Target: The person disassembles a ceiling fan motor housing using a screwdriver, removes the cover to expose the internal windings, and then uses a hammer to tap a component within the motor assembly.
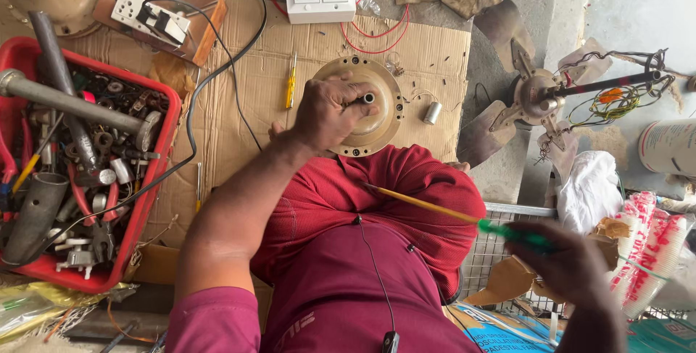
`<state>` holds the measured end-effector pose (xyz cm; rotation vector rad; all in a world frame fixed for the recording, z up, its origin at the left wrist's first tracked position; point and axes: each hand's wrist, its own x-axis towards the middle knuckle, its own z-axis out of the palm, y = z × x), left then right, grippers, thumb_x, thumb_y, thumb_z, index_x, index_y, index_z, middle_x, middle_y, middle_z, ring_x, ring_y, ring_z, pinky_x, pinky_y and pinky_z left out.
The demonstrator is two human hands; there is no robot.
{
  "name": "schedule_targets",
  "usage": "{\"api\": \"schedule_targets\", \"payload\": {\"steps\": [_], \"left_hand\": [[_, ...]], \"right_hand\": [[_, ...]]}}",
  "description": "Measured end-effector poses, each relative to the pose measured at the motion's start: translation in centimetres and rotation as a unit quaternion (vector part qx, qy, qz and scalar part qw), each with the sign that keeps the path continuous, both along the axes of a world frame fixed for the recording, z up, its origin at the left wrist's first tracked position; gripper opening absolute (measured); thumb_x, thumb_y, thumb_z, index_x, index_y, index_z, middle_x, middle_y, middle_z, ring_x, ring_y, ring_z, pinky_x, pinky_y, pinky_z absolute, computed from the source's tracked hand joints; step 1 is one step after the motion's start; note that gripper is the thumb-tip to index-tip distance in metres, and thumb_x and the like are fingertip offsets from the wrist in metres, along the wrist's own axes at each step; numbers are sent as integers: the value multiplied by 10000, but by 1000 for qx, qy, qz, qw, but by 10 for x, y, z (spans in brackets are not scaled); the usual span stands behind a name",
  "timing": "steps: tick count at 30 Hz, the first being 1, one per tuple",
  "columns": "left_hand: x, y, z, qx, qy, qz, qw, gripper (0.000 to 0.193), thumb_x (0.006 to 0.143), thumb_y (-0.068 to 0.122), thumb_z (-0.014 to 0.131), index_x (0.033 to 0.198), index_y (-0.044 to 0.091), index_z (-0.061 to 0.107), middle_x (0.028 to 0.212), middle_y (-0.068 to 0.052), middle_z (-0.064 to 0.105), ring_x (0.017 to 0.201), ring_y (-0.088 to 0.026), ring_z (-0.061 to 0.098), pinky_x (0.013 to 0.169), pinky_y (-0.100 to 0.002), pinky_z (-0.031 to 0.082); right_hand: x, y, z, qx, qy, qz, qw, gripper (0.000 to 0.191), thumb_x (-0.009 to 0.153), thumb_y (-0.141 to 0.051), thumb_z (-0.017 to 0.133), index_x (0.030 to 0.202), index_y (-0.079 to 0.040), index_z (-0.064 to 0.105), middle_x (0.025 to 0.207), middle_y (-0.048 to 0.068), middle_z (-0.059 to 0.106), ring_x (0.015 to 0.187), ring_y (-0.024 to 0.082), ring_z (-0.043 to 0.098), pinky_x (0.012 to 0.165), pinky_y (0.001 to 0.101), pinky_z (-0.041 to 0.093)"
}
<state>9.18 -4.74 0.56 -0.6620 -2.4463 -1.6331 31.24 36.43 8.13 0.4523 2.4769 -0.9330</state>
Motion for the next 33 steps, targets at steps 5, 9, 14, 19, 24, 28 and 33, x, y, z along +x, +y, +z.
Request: {"api": "schedule_targets", "payload": {"steps": [5, 9, 14, 19, 24, 28, 33], "left_hand": [[-6, -5, 5, 24, -49, -91, 994, 255, 909, 118, 761, 1153, 47, 771, 1079, -149, 781, 1020, -266, 753, 1194, -475, 362], [0, -3, 5, 40, -72, -71, 994, 246, 915, 124, 777, 1145, 37, 765, 980, -131, 790, 918, -198, 783, 1216, -453, 385], [7, 2, 7, 57, -131, 18, 990, 330, 767, 226, 919, 1012, 47, 787, 895, -75, 798, 820, -119, 756, 909, -326, 581], [7, 3, 3, 77, -114, 38, 990, 338, 743, 249, 962, 959, 66, 776, 904, -30, 790, 856, -87, 743, 815, -269, 624], [8, 7, -9, 97, -111, 56, 987, 293, 773, 222, 944, 963, 80, 771, 931, -26, 796, 881, -96, 759, 839, -273, 627], [8, 8, -18, 108, -108, 61, 986, 280, 788, 216, 933, 957, 85, 753, 935, -23, 789, 875, -101, 756, 830, -266, 633], [8, 6, -21, 116, -98, 54, 987, 280, 811, 223, 925, 972, 93, 737, 935, -15, 783, 879, -83, 758, 830, -256, 647]], "right_hand": [[-42, -13, 77, -274, 209, -14, 939, 372, 900, 46, 641, 1264, -15, 587, 1176, 124, 712, 1110, 217, 720, 961, 371, 597], [-81, -18, 107, -289, 263, -18, 920, 281, 1080, -231, 623, 1272, -42, 542, 1183, 121, 678, 1162, 245, 695, 1116, 425, 555], [-112, -29, 114, -217, 349, 19, 912, 452, 1149, -453, 598, 1336, -44, 548, 1238, 97, 637, 1193, 221, 661, 1095, 421, 560], [-149, -55, 116, -232, 338, 6, 912, 346, 1125, -265, 585, 1356, -10, 553, 1298, 126, 638, 1188, 237, 662, 1134, 453, 562], [-155, -83, 126, -183, 380, 77, 904, 212, 1161, -75, 568, 1316, 53, 503, 1224, 181, 659, 1159, 240, 693, 1069, 377, 582], [-163, -105, 139, -146, 415, 129, 889, 132, 1194, -23, 573, 1228, 104, 575, 1175, 199, 665, 1137, 275, 729, 1057, 355, 623], [-172, -124, 149, -88, 447, 176, 873, 112, 1163, 53, 584, 1131, 150, 631, 1115, 238, 665, 1030, 296, 733, 972, 362, 634]]}}
